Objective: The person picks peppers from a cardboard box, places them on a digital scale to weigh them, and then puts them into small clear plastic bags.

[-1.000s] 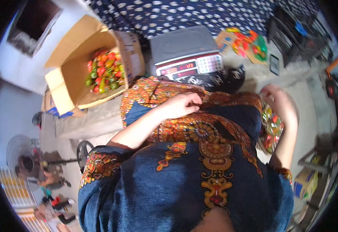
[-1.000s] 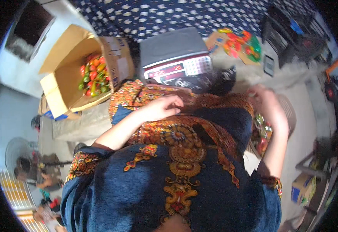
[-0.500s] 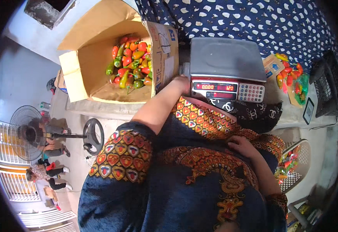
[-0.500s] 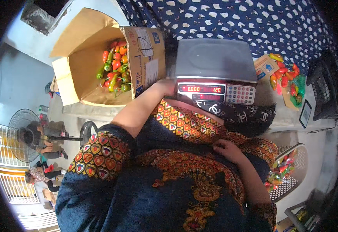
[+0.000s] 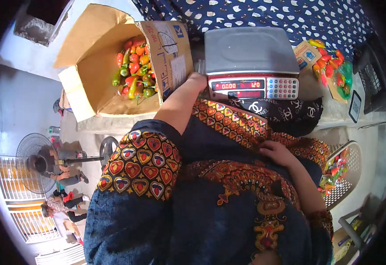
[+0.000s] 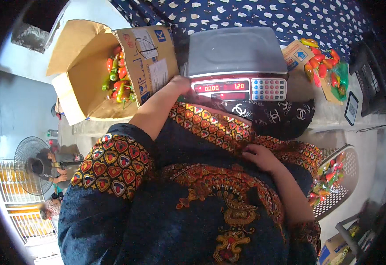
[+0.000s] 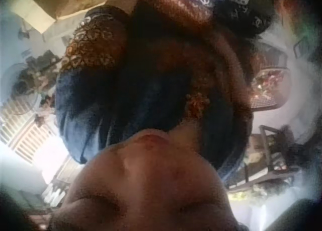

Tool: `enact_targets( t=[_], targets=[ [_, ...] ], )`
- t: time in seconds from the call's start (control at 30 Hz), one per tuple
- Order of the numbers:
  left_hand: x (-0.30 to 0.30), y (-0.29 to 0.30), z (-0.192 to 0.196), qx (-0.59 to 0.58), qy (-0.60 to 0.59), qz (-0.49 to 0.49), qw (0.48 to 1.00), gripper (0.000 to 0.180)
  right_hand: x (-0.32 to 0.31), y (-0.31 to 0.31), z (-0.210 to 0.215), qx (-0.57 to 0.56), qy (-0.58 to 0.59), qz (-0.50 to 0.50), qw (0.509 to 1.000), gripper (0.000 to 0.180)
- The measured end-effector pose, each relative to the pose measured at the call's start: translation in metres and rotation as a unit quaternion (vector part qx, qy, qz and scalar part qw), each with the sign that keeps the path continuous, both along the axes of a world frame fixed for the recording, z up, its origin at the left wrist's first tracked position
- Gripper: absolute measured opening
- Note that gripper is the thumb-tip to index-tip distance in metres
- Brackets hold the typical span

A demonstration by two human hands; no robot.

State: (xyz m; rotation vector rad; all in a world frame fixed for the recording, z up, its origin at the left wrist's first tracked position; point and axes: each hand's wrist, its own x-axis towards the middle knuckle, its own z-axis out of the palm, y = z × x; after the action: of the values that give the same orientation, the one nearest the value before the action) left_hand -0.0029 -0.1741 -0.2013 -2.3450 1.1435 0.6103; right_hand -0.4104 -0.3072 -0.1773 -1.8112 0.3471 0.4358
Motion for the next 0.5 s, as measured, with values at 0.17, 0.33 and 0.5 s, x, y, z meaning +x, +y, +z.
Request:
enact_targets(
  t=[0.17, 0.33, 0.5],
  targets=[
    [-0.004, 0.000, 0.000, 0.027, -0.052, -0.041, 0.997, 0.032, -0.003, 0.000, -0.011, 0.009, -0.022, -0.014, 1.000, 0.031],
    [-0.006, -0.002, 0.001, 0.068, -0.036, -0.066, 0.995, 0.035, -0.005, -0.003, -0.022, 0.013, -0.020, -0.001, 1.000, 0.030],
    [0.000, 0.008, -0.012, 0.032, -0.038, -0.110, 0.993, 0.032, -0.002, -0.001, -0.019, 0.027, -0.025, 0.001, 0.999, 0.028]
  ],
)
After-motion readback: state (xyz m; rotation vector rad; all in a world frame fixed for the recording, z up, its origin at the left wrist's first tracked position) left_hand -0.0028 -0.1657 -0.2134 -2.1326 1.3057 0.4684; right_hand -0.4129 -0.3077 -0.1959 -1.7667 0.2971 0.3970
